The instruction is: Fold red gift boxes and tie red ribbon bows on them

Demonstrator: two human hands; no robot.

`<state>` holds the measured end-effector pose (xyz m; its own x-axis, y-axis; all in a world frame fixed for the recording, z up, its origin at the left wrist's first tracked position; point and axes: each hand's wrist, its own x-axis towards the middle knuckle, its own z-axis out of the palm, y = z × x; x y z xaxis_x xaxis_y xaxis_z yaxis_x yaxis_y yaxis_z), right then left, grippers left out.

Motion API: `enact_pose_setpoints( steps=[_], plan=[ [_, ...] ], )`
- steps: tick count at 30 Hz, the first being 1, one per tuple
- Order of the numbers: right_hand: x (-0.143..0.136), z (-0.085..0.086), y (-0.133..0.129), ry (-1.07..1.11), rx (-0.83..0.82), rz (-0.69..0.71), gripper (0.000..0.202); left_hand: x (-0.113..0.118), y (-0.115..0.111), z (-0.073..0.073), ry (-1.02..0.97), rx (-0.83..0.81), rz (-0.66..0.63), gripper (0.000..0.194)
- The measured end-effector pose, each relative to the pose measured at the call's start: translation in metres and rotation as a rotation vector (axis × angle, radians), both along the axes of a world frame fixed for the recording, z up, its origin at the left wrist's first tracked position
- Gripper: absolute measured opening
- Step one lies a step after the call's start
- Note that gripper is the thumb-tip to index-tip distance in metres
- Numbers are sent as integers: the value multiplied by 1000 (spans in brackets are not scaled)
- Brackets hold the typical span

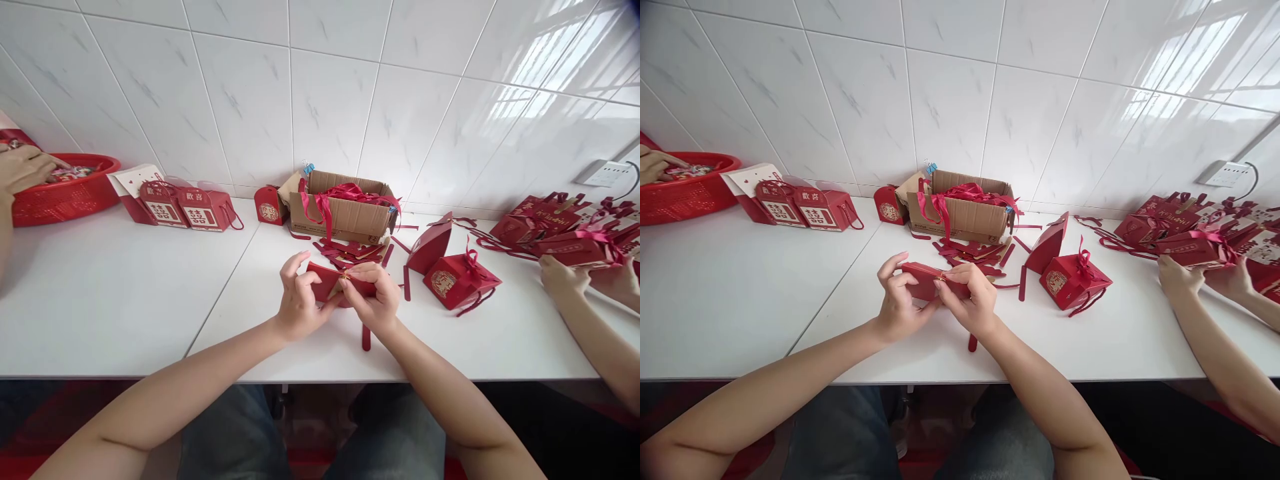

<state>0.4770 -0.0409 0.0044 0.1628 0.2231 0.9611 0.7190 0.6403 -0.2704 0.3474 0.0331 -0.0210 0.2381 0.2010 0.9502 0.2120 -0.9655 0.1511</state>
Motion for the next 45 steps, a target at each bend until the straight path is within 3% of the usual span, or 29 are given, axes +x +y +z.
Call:
enact_pose_setpoints(
  steps=[3, 6, 9, 13, 18, 21, 24, 28, 31, 34, 38, 43, 45],
  plan=[
    [5, -1, 1, 17, 18, -1, 12, -11, 14, 7, 30, -9, -65, 44],
    [9, 0, 2, 6, 30, -13, 12, -27, 30, 22, 127, -66, -210, 35],
    [12, 1, 3, -23, 36, -7, 14, -45, 39, 43, 280, -102, -303, 14],
    [10, 1, 2, -68, 42, 42, 17, -67, 37, 79, 356, -105, -308, 5],
    [6, 0, -2, -157, 22, 134, 22, -77, 28, 124, 363, -21, -335, 21],
    [7, 1, -4, -177, 14, 166, 22, -69, 32, 137, 402, -114, -369, 36],
    [11, 2, -5, -160, -3, 137, 19, -57, 42, 135, 346, -294, -474, 38],
    [16, 2, -3, -125, 22, 76, 17, -44, 51, 116, 301, -439, -549, 12],
    [18, 1, -2, -114, 30, 61, 18, -38, 49, 102, 301, -468, -551, 13],
    [18, 1, -3, -133, 30, 72, 19, -32, 45, 96, 246, -381, -488, 13],
    [17, 2, -5, -168, 18, 89, 19, -21, 37, 103, 217, -262, -325, 10],
    [17, 2, -6, -190, 6, 90, 18, -12, 18, 120, 568, -603, -420, 19],
    [17, 1, -6, -192, 1, 89, 17, -10, 11, 123, 619, -712, -446, 21]
  ],
)
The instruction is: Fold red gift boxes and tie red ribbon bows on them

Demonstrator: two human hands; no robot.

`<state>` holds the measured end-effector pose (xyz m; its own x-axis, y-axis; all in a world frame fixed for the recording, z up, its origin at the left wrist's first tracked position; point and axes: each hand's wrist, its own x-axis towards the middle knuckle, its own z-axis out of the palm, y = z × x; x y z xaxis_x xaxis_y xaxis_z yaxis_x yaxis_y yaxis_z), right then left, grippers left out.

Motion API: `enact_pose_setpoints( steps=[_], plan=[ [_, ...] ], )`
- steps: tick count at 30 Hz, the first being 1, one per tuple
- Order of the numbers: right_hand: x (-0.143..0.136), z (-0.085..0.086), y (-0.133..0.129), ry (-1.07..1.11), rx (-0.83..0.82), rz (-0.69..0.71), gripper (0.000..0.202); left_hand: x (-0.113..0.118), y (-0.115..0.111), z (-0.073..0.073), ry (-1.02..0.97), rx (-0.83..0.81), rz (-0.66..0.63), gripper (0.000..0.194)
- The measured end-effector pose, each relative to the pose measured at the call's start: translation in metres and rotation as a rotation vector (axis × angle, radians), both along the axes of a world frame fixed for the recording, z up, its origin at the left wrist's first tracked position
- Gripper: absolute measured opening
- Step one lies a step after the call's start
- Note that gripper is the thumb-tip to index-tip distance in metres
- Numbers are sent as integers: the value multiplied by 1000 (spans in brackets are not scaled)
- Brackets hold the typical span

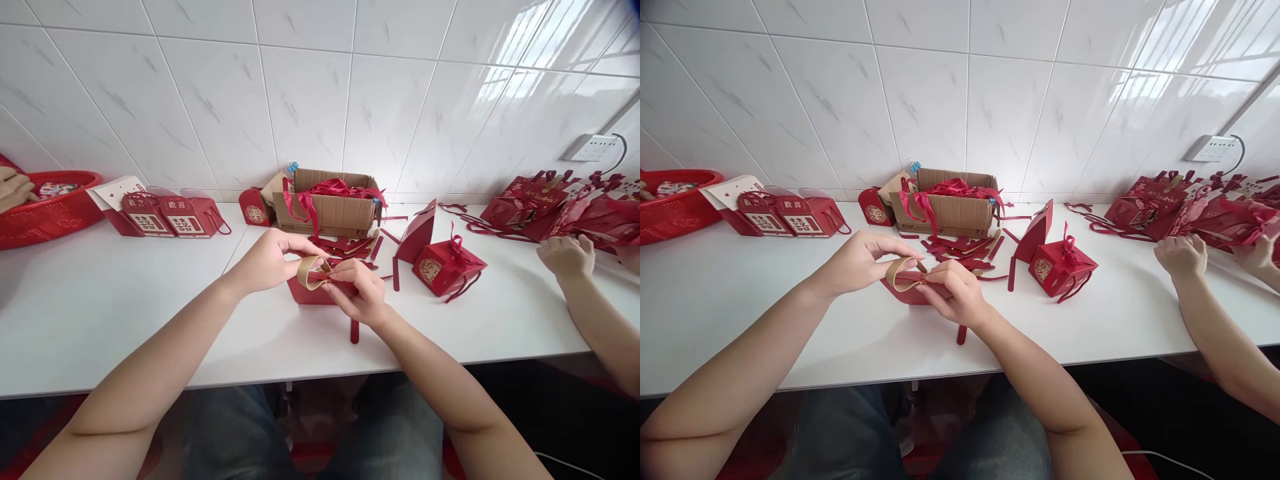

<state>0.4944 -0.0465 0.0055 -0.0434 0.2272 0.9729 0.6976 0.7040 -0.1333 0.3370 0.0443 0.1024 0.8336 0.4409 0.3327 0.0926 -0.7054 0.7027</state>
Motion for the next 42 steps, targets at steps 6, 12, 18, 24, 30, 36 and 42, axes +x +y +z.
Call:
enact_pose_setpoints(
  steps=[6, 12, 18, 24, 30, 36, 42],
  plan=[
    [0, -2, 0, 17, 0, 20, 17, -1, -7, -2, 22, -112, 8, 20],
    [0, -2, 1, 35, -3, 45, 20, -4, -7, -1, 59, -54, 19, 21],
    [0, -3, 1, 39, -6, 28, 19, -4, -8, 0, 76, -40, -4, 21],
    [0, -2, 1, 27, 10, -2, 17, -4, -7, -2, 73, -58, -25, 21],
    [1, -1, 1, 30, -1, -10, 15, -6, -8, -4, 36, -3, -38, 22],
    [-1, 0, 1, 44, 4, 4, 17, -6, -9, -3, 36, 30, -47, 22],
    [-1, 0, 1, 40, 8, 2, 16, -8, -8, -3, 11, 43, -32, 20]
  ],
)
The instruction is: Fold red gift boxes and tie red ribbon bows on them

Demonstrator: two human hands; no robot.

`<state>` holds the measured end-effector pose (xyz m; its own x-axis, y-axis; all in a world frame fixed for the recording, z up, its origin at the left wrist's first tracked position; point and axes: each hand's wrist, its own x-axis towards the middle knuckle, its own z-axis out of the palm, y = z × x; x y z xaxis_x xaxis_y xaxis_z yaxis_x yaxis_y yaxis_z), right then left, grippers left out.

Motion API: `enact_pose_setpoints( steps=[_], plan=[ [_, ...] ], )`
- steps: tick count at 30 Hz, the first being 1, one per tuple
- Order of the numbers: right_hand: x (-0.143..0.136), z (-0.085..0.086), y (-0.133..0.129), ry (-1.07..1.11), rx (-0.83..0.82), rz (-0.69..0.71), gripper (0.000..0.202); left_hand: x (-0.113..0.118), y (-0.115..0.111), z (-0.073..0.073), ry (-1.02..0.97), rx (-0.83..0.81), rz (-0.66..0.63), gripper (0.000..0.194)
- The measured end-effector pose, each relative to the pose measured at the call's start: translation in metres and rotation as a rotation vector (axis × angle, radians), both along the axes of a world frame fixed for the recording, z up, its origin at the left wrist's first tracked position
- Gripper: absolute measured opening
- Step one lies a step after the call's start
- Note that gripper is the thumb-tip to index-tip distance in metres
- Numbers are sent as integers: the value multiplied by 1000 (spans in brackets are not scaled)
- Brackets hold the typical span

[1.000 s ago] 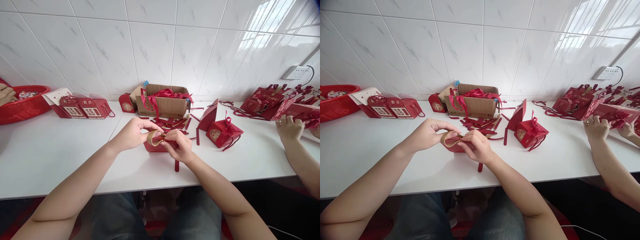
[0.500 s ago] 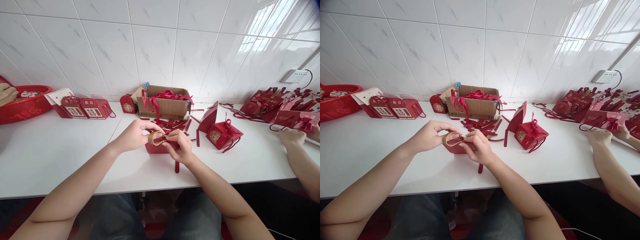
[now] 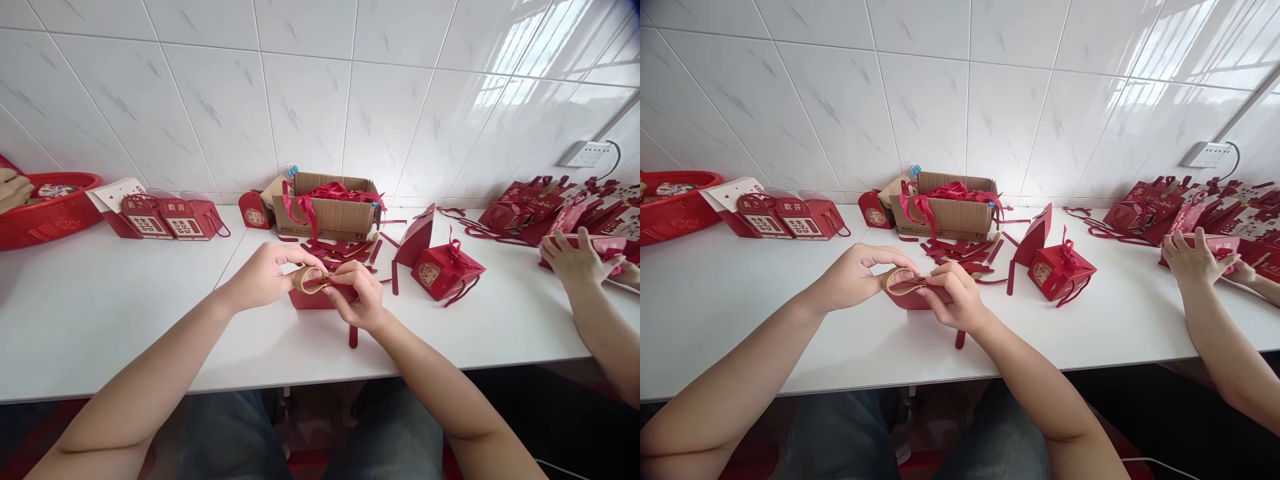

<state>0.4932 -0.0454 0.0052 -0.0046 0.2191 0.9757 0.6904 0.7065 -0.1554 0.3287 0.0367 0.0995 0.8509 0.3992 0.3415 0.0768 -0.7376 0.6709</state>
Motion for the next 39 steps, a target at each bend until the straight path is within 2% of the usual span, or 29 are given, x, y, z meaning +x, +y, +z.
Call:
enact_pose_setpoints(
  steps=[5, 15, 21, 26, 33, 37, 39],
  plan=[
    [0, 0, -1, 0, -14, -21, 13, -4, 0, 2, 17, 32, 10, 18],
    [-1, -2, 0, 5, -6, -40, 12, -6, -4, 1, 50, 65, -69, 17],
    [-1, 1, -3, -16, -37, -26, 36, -10, -1, -1, 27, 108, -152, 18],
    [-1, 1, -3, -71, -17, -38, 28, -15, 1, -7, -32, 149, -213, 20],
    [-3, -1, -3, -110, 47, -38, 24, -21, -2, -17, -121, 196, -213, 24],
    [-3, -2, -2, -112, 45, -37, 19, -21, -6, -19, -63, 139, -141, 22],
    [-3, -4, -1, -117, 51, -36, 18, -20, -9, -19, -6, 94, -127, 31]
  ],
)
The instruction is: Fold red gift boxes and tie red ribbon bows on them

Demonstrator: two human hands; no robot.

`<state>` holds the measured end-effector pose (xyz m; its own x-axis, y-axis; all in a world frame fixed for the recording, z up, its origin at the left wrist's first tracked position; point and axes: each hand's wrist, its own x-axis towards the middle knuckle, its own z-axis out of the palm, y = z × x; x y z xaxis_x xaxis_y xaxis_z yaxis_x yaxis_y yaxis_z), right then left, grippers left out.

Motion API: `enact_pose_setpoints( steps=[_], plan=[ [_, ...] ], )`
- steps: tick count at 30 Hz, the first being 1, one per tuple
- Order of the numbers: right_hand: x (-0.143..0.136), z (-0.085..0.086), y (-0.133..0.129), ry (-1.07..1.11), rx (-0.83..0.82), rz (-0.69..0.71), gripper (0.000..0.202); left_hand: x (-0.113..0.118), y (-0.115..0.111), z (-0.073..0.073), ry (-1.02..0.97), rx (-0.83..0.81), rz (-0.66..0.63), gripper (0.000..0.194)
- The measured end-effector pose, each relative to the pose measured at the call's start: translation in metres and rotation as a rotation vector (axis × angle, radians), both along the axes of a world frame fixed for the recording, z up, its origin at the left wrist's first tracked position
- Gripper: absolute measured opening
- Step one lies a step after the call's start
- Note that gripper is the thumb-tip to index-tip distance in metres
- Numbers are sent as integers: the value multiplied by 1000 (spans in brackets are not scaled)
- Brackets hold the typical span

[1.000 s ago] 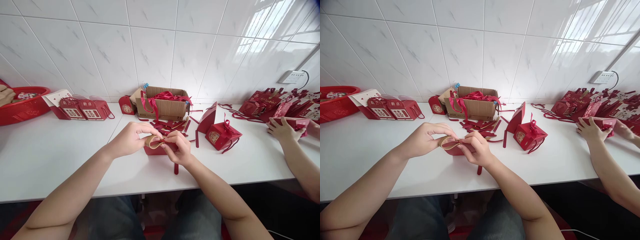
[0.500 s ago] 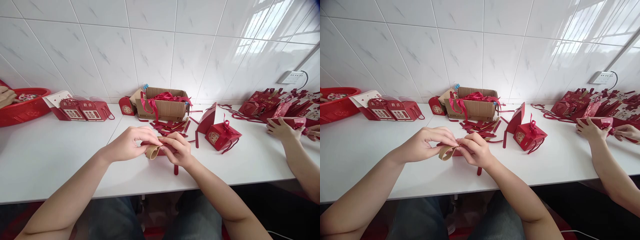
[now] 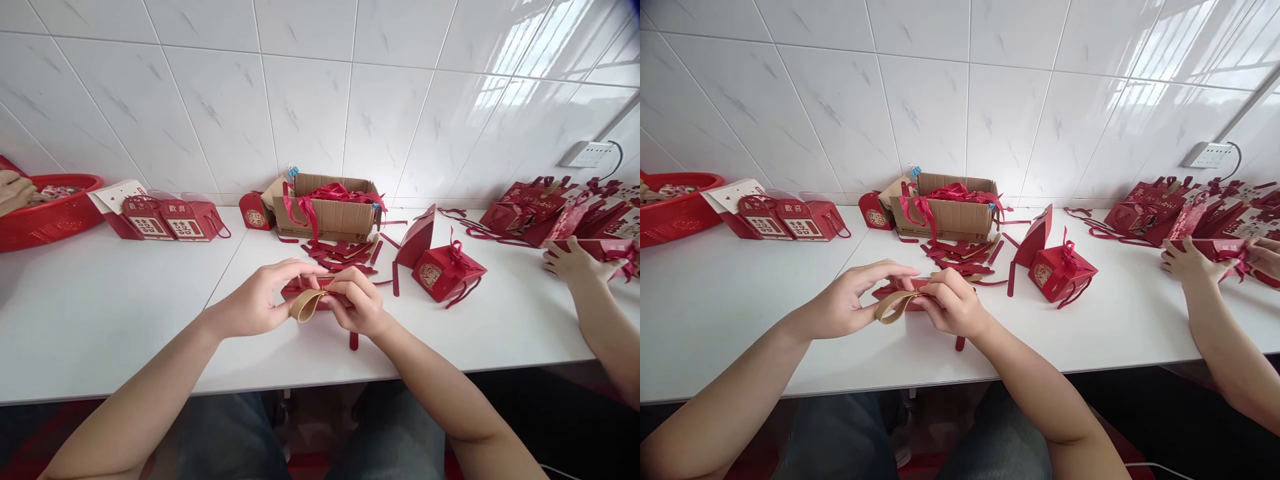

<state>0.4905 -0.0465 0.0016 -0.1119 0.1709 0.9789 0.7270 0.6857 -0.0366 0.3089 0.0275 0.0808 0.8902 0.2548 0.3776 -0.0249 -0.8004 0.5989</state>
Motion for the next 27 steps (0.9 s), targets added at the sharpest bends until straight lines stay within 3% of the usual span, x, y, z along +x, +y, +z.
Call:
enact_pose_setpoints(
  steps=[6, 12, 15, 20, 27],
  plan=[
    [1, -2, 0, 18, -8, -35, 14, 2, -6, -2, 77, -19, -9, 32],
    [-1, 1, -2, 64, -14, -50, 17, 5, -3, -12, -129, 149, 9, 34],
    [-2, 2, -2, 76, 10, -135, 15, 13, -2, -18, -277, 219, -14, 31],
    [10, 3, 1, 92, 43, -259, 10, 25, 2, -22, -307, 168, -14, 30],
    [28, 7, 3, 107, -38, -116, 13, 38, 7, -23, -343, 50, 41, 18]
  ],
)
